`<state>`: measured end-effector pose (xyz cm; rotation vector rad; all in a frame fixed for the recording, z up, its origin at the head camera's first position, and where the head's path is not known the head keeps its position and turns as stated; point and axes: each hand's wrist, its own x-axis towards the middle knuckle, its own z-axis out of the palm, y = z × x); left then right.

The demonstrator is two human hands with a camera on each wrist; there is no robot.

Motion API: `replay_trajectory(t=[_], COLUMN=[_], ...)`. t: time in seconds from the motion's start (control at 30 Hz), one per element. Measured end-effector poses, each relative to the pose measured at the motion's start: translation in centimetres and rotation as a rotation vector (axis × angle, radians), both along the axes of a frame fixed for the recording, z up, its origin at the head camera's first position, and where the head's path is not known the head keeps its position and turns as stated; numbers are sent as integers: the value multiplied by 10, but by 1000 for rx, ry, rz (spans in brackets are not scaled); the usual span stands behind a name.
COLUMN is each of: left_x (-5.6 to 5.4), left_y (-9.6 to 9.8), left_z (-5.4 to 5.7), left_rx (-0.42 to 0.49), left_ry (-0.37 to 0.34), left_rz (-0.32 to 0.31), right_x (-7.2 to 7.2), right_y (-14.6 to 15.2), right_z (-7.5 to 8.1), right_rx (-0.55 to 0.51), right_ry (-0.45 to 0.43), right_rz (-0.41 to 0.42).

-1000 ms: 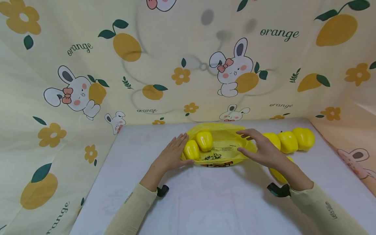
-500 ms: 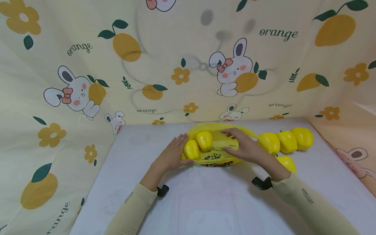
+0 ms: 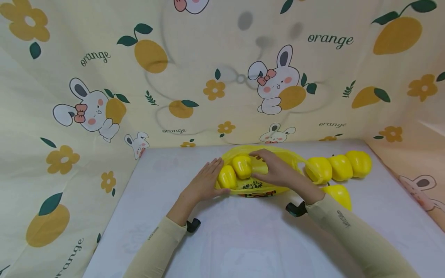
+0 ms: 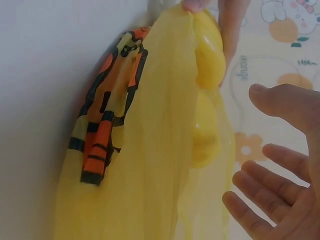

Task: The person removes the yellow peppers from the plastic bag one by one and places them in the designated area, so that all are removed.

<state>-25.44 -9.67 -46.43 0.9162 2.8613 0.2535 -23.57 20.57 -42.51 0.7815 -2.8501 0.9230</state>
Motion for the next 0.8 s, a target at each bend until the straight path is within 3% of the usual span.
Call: replay_trajectory(t=[0.3,0.8], left_x=[1,1], left_y=[-1,0], left_z=[1,0], left_rx=[9,11], left_ry=[16,4], left_rz=[-15,-2], right_x=[-18,-30], right_y=[-10,-17], right_z=[-4,-8], right_rx=[44,72], right_ry=[-32,-35], right_rz=[9,14])
